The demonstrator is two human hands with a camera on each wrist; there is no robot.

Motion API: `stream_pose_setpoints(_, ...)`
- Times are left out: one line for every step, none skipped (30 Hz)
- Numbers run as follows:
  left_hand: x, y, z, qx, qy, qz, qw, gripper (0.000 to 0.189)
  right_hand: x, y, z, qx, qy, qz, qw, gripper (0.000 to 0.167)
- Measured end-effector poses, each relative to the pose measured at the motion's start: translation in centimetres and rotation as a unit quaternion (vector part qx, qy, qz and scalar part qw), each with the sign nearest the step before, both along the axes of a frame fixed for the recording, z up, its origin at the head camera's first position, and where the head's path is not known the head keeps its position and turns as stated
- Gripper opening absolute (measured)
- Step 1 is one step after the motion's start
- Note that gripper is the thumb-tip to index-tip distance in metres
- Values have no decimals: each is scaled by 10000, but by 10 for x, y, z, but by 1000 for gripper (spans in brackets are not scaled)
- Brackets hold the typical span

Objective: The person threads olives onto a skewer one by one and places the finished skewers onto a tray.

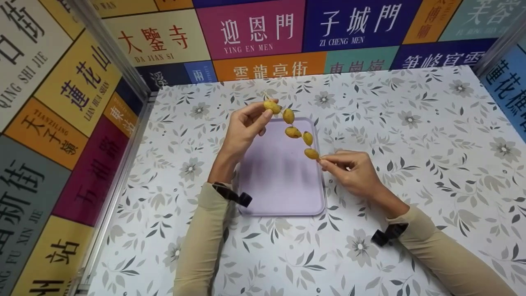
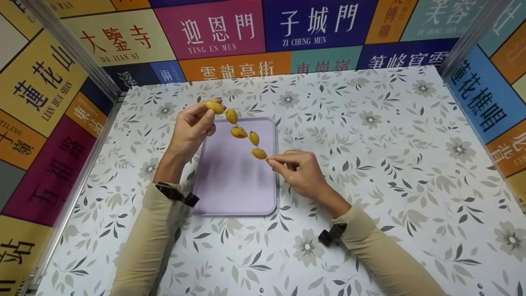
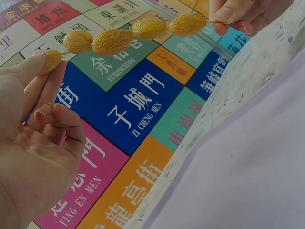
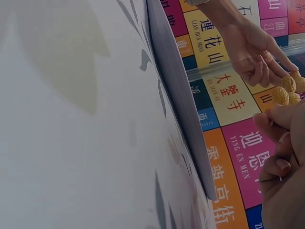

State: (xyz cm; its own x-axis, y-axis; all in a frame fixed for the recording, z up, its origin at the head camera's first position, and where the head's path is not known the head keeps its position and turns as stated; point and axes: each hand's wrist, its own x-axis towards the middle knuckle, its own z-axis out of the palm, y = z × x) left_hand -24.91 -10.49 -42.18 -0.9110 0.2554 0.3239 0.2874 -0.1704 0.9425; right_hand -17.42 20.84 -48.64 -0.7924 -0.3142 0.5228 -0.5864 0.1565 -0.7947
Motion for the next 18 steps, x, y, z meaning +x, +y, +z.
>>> stream_pose_setpoints(0, 0, 0, -2, -13, -19, 10000, 28, 0, 0, 0, 26, -2, 7, 10000, 17)
stream_pose_setpoints(0, 0, 0, 0, -24, -38, 10000, 28, 1, 0, 0, 49, 1, 8, 10000, 17)
stream_pose_setpoints(1, 1, 1, -7, -19, -53, 10000, 28, 1, 0, 0, 56, -13, 3, 10000, 18)
stream_pose_setpoints(1, 1, 1, -6, -12, -64, 10000, 28, 1, 0, 0, 50, -11, 2, 10000, 18)
stream_pose_setpoints(1, 1, 1, -14, -3, -68, 10000, 29, 2, -1, 0, 47, -14, -1, 10000, 18)
stream_pose_setpoints(2, 1, 1, -23, 5, -69, 10000, 29, 2, -1, 0, 51, -15, -5, 10000, 18)
stream_pose_setpoints(2, 2, 2, -27, 9, -67, 10000, 29, 2, -1, 0, 46, -21, -6, 10000, 17)
stream_pose_setpoints(2, 2, 2, -35, 17, -66, 10000, 30, 2, -1, 0, 35, -22, 2, 10000, 17)
stream_pose_setpoints(3, 2, 2, -42, 22, -61, 10000, 30, 2, -1, 0, 26, -36, 10, 10000, 17)
stream_pose_setpoints(3, 3, 2, -44, 29, -60, 10000, 30, 2, -1, 0, 30, -28, 24, 10000, 18)
stream_pose_setpoints(3, 3, 3, -52, 38, -58, 10000, 30, 2, -1, 0, 32, -31, 47, 10000, 18)
stream_pose_setpoints(4, 3, 3, -57, 46, -65, 10000, 30, 2, -1, 0, 28, -13, 77, 10000, 18)
stream_pose_setpoints(4, 3, 3, -62, 52, -74, 9999, 30, 2, -1, 0, 31, -9, 98, 9999, 19)
stream_pose_setpoints(4, 4, 3, -68, 51, -85, 9999, 30, 2, -1, 0, 43, 0, 117, 9999, 19)
stream_pose_setpoints(4, 4, 3, -70, 38, -93, 9999, 30, 2, -1, 0, 57, 2, 131, 9999, 20)
stream_pose_setpoints(4, 4, 3, -83, 34, -99, 9999, 30, 2, -1, 0, 66, 16, 151, 9999, 20)
stream_pose_setpoints(4, 4, 3, -97, 28, -106, 9999, 30, 2, -1, 1, 72, 14, 176, 9998, 21)
stream_pose_setpoints(4, 4, 3, -111, 21, -112, 9999, 31, 2, -1, 1, 83, -2, 202, 9998, 21)
